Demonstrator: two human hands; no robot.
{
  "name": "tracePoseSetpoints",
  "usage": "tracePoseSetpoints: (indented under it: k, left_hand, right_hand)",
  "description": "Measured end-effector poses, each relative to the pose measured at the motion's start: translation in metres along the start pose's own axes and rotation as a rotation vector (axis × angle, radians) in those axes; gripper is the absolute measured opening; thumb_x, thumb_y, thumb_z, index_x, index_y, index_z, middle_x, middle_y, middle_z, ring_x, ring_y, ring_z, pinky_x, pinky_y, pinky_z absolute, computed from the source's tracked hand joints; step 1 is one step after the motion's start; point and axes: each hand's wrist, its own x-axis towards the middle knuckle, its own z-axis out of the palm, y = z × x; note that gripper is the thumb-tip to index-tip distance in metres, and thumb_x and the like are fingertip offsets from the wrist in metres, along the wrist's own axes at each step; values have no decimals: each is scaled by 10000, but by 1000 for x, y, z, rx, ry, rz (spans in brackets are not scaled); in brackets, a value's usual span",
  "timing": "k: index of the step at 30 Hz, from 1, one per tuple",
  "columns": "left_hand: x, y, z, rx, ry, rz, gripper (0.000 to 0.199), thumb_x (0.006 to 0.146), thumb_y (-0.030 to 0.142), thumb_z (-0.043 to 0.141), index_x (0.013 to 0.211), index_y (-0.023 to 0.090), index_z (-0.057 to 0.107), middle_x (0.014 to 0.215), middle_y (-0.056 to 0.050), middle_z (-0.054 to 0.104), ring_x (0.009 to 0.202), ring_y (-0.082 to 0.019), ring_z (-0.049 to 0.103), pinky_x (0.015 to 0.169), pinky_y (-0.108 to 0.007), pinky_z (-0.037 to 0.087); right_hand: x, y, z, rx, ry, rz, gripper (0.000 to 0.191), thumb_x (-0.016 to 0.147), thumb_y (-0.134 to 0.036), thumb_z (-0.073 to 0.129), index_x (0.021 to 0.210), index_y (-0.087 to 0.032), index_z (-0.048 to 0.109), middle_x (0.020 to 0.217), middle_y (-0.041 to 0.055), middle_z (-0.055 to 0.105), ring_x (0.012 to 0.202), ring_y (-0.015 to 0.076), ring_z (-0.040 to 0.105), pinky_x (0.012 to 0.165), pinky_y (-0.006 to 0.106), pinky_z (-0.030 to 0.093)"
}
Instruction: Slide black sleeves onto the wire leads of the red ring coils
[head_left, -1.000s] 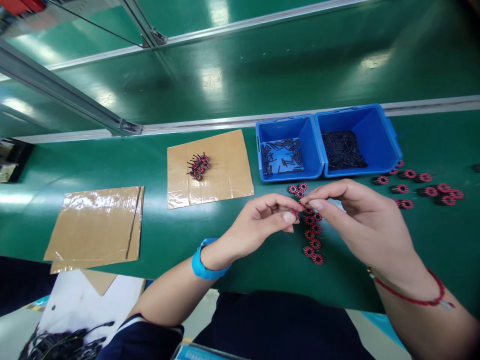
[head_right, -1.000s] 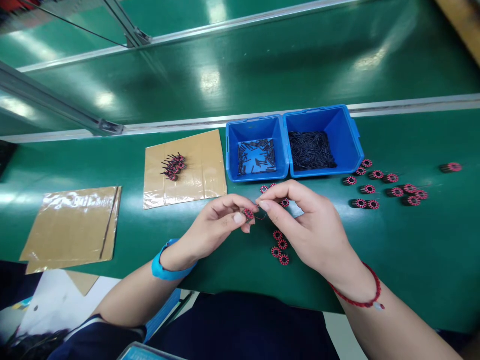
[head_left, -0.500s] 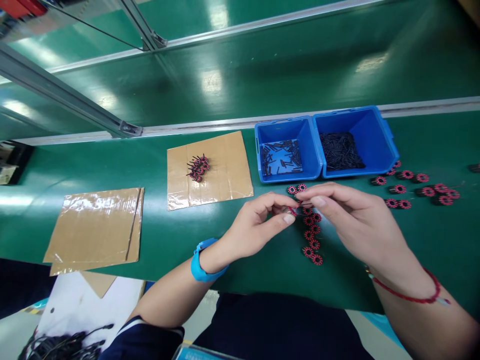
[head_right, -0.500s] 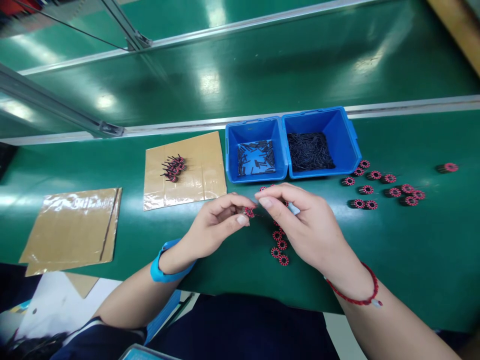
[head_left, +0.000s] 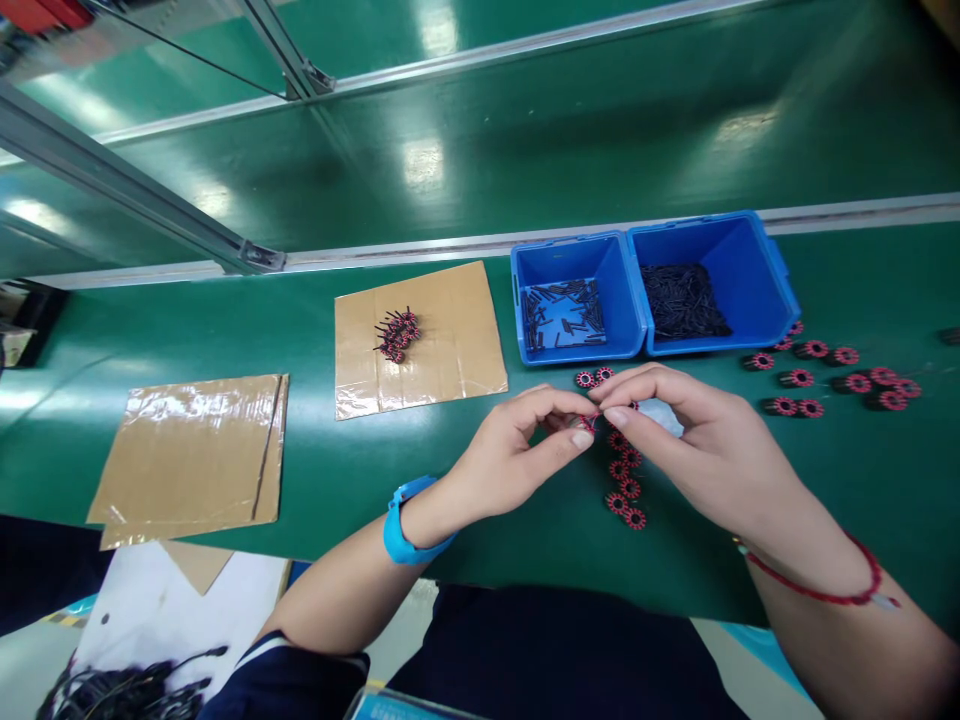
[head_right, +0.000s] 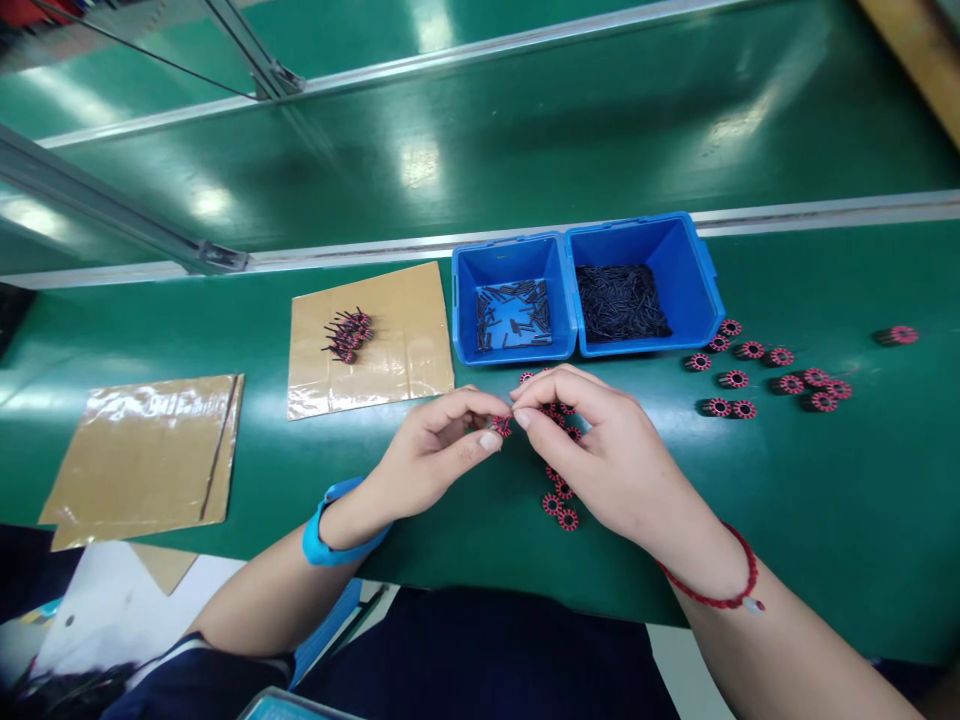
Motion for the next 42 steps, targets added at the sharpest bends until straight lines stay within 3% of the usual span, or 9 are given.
tracePoseSetpoints:
  k: [5, 11, 15, 21, 26, 33, 42]
  left_hand:
    - [0, -2, 0, 4, 5, 5, 193, 911, 298, 654, 1076, 200, 678, 996, -36, 643, 860, -126, 567, 809, -293, 458]
    - [1, 1, 2, -183, 25, -51, 176, 906, 255, 654, 1065, 180, 656, 895, -16, 653, 810, -103, 586, 770, -252, 471]
    - [2, 2, 3, -210, 26, -56, 167, 888, 260, 678, 1036, 183, 666, 891, -13, 660, 790, -100, 588, 759, -247, 477]
    - [3, 3, 1, -287, 18, -112, 197, 885, 321, 685, 1017, 175, 683, 898, -38, 678, 771, -119, 617, 741, -267, 509]
    - [2, 0, -1, -400, -5, -131, 212, 899, 343, 673, 1049, 194, 689, 887, -33, 685, 731, -112, 634, 729, -261, 516]
    - [3, 5, 1, -348, -5, -132, 177, 894, 323, 675, 993, 180, 700, 848, -27, 661, 710, -105, 594, 703, -253, 510]
    - [1, 2, 3, -173, 25, -93, 198, 904, 312, 655, 1054, 185, 674, 893, -26, 656, 757, -109, 575, 755, -266, 490]
  right_hand:
    - [1, -1, -1, -23, -18, -8, 91, 940, -274, 621, 872, -266, 681, 968, -7, 718, 918, 151, 666, 815, 274, 521]
    - [-2, 2, -2, -20, 34, 46, 134, 919, -312, 650, 1046, -281, 681, 1058, 10, 737, 973, 181, 687, 775, 282, 544]
    - [-1, 2, 1, 7, 25, 35, 50, 928, -276, 630, 937, -271, 679, 1021, 9, 724, 999, 186, 675, 822, 301, 537]
    - [0, 5, -1, 70, 15, 61, 106, 939, -281, 617, 854, -252, 675, 969, 15, 717, 954, 189, 663, 827, 323, 518]
    - [1, 14, -8, 154, 152, 178, 114, 898, -362, 683, 864, -254, 696, 958, 16, 730, 926, 202, 672, 810, 339, 523]
    - [-2, 3, -4, 102, 64, 32, 80, 915, -294, 656, 973, -269, 705, 981, 15, 710, 932, 189, 663, 807, 324, 523]
    - [-4, -2, 5, -101, 110, -30, 50, 909, -220, 625, 927, -254, 657, 1011, 27, 705, 969, 205, 670, 812, 347, 525]
